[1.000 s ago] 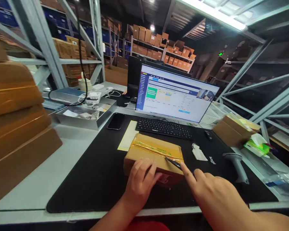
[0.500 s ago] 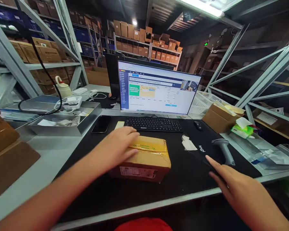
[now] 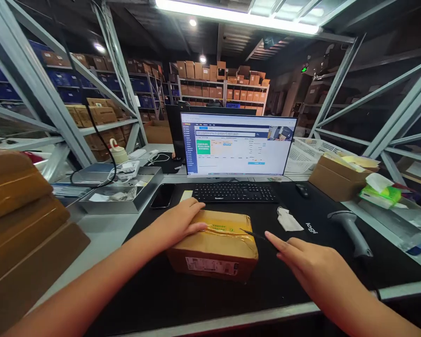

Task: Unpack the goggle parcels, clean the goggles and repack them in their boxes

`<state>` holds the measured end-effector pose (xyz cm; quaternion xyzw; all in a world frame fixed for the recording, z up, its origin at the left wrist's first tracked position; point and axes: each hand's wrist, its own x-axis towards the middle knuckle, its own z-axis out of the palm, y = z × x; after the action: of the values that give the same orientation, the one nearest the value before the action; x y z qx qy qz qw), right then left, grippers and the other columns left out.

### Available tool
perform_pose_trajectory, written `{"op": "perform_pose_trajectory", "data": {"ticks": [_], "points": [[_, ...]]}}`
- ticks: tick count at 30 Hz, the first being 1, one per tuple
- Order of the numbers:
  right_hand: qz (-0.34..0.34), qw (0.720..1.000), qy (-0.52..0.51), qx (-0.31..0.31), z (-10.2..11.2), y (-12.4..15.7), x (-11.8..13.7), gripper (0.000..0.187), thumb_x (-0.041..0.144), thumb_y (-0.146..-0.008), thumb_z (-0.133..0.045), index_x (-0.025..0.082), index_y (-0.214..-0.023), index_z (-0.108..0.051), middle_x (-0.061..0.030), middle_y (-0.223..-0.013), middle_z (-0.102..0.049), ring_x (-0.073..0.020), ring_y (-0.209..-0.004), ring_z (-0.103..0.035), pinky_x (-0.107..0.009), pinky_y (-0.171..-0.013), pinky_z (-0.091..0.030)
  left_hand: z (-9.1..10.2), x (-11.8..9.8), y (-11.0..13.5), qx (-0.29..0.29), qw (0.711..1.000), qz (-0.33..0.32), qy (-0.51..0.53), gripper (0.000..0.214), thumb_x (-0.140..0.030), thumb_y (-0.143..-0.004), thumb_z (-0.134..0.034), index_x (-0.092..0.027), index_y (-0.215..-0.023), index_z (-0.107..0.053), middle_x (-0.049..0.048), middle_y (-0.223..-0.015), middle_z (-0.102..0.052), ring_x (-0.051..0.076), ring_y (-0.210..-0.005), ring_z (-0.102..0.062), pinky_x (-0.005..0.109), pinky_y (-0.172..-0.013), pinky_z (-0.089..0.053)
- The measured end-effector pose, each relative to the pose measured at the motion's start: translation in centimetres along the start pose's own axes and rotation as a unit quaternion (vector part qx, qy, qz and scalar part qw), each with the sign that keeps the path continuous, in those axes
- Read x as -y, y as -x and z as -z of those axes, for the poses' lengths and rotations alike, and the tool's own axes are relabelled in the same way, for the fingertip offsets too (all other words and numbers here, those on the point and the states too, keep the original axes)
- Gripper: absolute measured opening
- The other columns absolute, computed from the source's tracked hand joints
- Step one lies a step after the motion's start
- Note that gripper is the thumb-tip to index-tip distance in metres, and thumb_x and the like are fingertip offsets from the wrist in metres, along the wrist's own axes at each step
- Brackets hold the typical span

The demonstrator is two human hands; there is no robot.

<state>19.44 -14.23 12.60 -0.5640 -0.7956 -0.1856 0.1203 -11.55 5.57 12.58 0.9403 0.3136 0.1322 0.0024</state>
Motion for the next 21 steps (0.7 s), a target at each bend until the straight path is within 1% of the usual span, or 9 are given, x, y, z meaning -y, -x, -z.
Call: {"op": "perform_pose_trajectory", "data": {"ticks": [3, 4, 6, 7, 8, 10, 12, 15, 21], "points": [[0.038, 0.999, 0.023, 0.021, 0.1, -2.5, 1.9, 0.063, 0.000, -0.083, -0.051, 0.020, -0.142, -0.053, -0.0012, -0.080, -0.070, -0.0171, -0.056, -0.067, -0.026, -0.048, -0.044, -1.3, 0.1, 2.7, -0.162, 0.978, 0.119, 0.049, 0.080, -0.045, -0.081, -0.071, -0.020, -0.148, -0.035, 0.0166, -0.142, -0.045, 0.035, -0.133, -0.046, 0.057, -0.113, -0.037], [0.050, 0.998, 0.031, 0.035, 0.2, -3.5, 2.8, 0.067, -0.002, -0.079, -0.053, 0.019, -0.143, -0.053, -0.0033, -0.085, -0.071, -0.0178, -0.059, -0.068, -0.026, -0.049, -0.045, -2.2, 0.2, 3.6, -0.231, 0.951, 0.177, 0.105, 0.089, -0.043, -0.077, -0.075, -0.022, -0.150, -0.030, 0.0169, -0.147, -0.039, 0.037, -0.138, -0.040, 0.061, -0.116, -0.031], [0.071, 0.994, 0.045, 0.067, 0.3, -5.7, 5.2, 0.070, -0.001, -0.076, -0.056, 0.015, -0.144, -0.052, -0.0079, -0.092, -0.072, -0.0201, -0.065, -0.070, -0.027, -0.050, -0.047, -4.7, 0.1, 5.1, -0.324, 0.859, 0.292, 0.267, 0.098, -0.041, -0.072, -0.079, -0.023, -0.152, -0.024, 0.0195, -0.153, -0.028, 0.040, -0.142, -0.034, 0.066, -0.116, -0.027], [0.079, 0.992, 0.050, 0.082, 0.2, -6.8, 6.5, 0.068, 0.001, -0.078, -0.058, 0.014, -0.145, -0.051, -0.0098, -0.094, -0.072, -0.0214, -0.067, -0.071, -0.028, -0.050, -0.047, -6.0, 0.0, 5.5, -0.337, 0.801, 0.330, 0.369, 0.098, -0.041, -0.072, -0.079, -0.025, -0.152, -0.023, 0.0198, -0.155, -0.025, 0.041, -0.142, -0.035, 0.066, -0.114, -0.029], [0.087, 0.990, 0.055, 0.094, 0.1, -7.8, 7.8, 0.066, 0.003, -0.081, -0.058, 0.013, -0.146, -0.049, -0.0112, -0.094, -0.072, -0.0226, -0.068, -0.072, -0.028, -0.050, -0.048, -7.3, -0.3, 5.9, -0.332, 0.766, 0.345, 0.429, 0.092, -0.044, -0.078, -0.074, -0.026, -0.151, -0.022, 0.0219, -0.153, -0.028, 0.041, -0.138, -0.042, 0.066, -0.109, -0.037], [0.095, 0.988, 0.067, 0.102, -0.5, -9.3, 10.2, 0.063, 0.006, -0.086, -0.058, 0.013, -0.147, -0.047, -0.0125, -0.093, -0.072, -0.0231, -0.067, -0.072, -0.029, -0.047, -0.048, -9.3, -1.1, 6.1, -0.323, 0.725, 0.346, 0.501, 0.072, -0.048, -0.089, -0.058, -0.026, -0.149, -0.024, 0.0230, -0.146, -0.039, 0.037, -0.129, -0.054, 0.058, -0.098, -0.051], [0.089, 0.988, 0.087, 0.090, -1.4, -9.9, 12.2, 0.060, 0.009, -0.088, -0.058, 0.014, -0.146, -0.049, -0.0124, -0.089, -0.071, -0.0229, -0.062, -0.070, -0.029, -0.045, -0.049, -10.4, -2.0, 6.1, -0.335, 0.703, 0.335, 0.530, 0.068, -0.049, -0.091, -0.051, -0.026, -0.149, -0.023, 0.0218, -0.147, -0.041, 0.035, -0.132, -0.053, 0.053, -0.097, -0.053], [0.074, 0.988, 0.128, 0.053, -2.6, -9.8, 14.2, 0.056, 0.009, -0.087, -0.059, 0.011, -0.143, -0.054, -0.0115, -0.079, -0.069, -0.0237, -0.055, -0.067, -0.030, -0.040, -0.049, -10.4, -3.0, 5.9, -0.352, 0.671, 0.325, 0.566, 0.077, -0.050, -0.085, -0.057, -0.026, -0.149, -0.022, 0.0193, -0.156, -0.032, 0.035, -0.143, -0.040, 0.054, -0.109, -0.044], [0.042, 0.984, 0.171, 0.029, -2.4, -8.9, 15.2, 0.054, 0.009, -0.084, -0.060, 0.010, -0.138, -0.059, -0.0082, -0.067, -0.063, -0.0220, -0.045, -0.062, -0.029, -0.033, -0.045, -9.5, -2.8, 5.6, -0.336, 0.642, 0.321, 0.610, 0.080, -0.048, -0.079, -0.064, -0.026, -0.147, -0.027, 0.0157, -0.159, -0.027, 0.035, -0.146, -0.033, 0.058, -0.118, -0.030]]}}
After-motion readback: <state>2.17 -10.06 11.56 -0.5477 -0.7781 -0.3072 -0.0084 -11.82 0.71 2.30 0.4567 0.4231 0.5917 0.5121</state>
